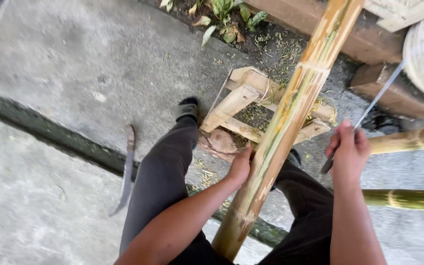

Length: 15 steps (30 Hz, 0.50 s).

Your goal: Using a knife to scrape the outer layer off bamboo poles for processing.

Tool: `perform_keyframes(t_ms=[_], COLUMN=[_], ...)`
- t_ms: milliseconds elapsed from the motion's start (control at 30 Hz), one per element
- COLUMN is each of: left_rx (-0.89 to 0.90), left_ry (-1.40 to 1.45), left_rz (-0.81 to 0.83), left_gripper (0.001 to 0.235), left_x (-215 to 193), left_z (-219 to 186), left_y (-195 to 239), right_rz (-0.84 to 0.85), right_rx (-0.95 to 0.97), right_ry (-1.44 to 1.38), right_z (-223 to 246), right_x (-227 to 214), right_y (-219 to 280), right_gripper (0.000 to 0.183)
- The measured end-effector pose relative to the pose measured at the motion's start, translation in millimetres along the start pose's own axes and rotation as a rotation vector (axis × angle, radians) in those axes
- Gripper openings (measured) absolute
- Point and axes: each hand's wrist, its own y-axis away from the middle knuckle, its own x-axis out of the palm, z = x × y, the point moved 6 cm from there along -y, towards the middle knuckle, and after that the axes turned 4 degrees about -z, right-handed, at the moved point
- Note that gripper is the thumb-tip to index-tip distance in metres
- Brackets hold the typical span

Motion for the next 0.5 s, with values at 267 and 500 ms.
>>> perform_keyframes(t_ms=[267,500], left_rx=[0.164,0.923], left_ry=[0.334,-0.326], left_rz=[-0.309,-0.588], left_gripper=[0.065,0.056], left_x=[-26.9,-48.9], left_z=[-13.8,-106.5], left_y=[26.3,110.5], right_rz=[0.332,0.512], right_rx=[-0.502,-0.481], right_ry=[1.214,1.594], right_z=[40.3,22.6], right_x=[7.1,-1.4], right_y=[150.1,177.3], right_gripper=[0.042,0.053])
